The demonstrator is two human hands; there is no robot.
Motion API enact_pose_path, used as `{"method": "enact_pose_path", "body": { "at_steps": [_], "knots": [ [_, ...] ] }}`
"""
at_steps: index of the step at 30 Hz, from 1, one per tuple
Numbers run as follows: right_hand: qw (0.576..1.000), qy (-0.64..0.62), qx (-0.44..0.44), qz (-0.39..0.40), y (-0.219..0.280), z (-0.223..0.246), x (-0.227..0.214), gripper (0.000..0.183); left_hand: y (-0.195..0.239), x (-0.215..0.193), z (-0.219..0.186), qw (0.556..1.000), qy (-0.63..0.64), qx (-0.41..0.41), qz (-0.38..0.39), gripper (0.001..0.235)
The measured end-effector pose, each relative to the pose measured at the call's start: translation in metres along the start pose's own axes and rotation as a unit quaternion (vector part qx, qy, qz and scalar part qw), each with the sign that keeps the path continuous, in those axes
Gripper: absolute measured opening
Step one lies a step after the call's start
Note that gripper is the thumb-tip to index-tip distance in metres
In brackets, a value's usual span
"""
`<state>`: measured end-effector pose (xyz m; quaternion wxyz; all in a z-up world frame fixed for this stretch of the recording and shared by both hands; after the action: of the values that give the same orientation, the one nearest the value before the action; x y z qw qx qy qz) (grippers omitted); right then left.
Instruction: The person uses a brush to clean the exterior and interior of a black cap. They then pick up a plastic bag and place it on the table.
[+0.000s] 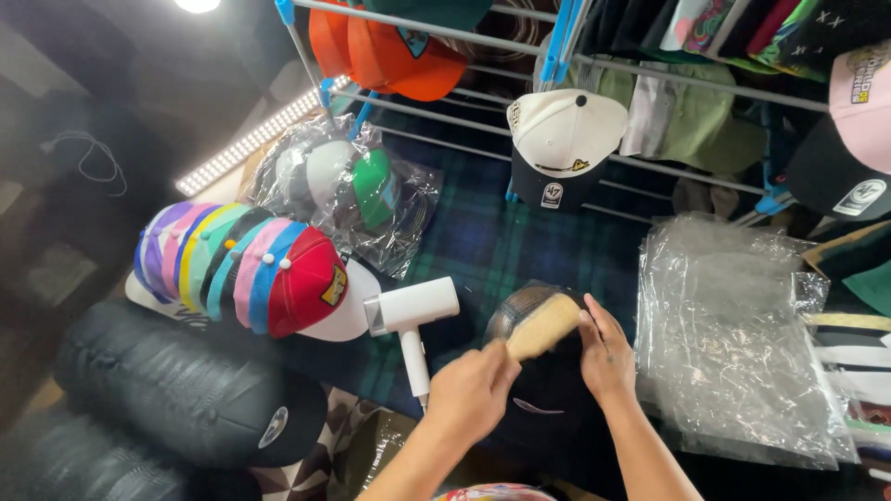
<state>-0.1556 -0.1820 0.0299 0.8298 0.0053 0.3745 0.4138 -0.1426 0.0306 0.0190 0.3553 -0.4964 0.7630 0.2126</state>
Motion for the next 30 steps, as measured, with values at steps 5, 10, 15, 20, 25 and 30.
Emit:
{"method": "enact_pose_path", "body": {
  "at_steps": [5, 10, 15, 20, 25, 30],
  "knots": [
    [0.999, -0.017, -0.022, -0.016, 0.0, 0.003, 0.0, 0.055, 0.026, 0.055, 0.088, 0.956, 0.104, -0.253, 0.102, 0.038],
    [0.999, -0.027, -0.025, -0.025, 0.0, 0.003, 0.0, 0.053, 0.064, 0.049, 0.08, 0.936, 0.116, -0.32, 0.088, 0.042],
    [1.0, -0.013, -0.021, -0.012, 0.003, 0.002, 0.0, 0.056, 0.078, 0.084, 0.086, 0.919, 0.156, -0.354, 0.073, 0.039],
    [0.999, -0.042, -0.018, -0.013, 0.005, 0.007, -0.003, 0.054, 0.051, -0.007, 0.012, 0.971, 0.095, -0.218, 0.039, 0.034],
    [0.999, -0.049, -0.01, -0.004, 0.008, -0.002, -0.003, 0.072, 0.004, 0.008, 0.004, 1.0, 0.015, 0.001, 0.018, 0.028],
    [0.998, -0.053, -0.012, -0.009, 0.005, 0.001, -0.001, 0.053, 0.039, 0.099, 0.117, 0.994, -0.01, -0.074, 0.078, 0.03]
  ]
}}
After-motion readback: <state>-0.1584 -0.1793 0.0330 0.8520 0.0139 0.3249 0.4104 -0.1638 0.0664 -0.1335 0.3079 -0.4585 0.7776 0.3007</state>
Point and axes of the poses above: each hand's wrist, its own y-axis away from the middle knuckle, its own x-axis out of the palm, z = x × y, the point moved 2 cm from there along -y, towards the middle knuckle, and after that the axes turned 5 degrees about -z, right-handed, at the moved point
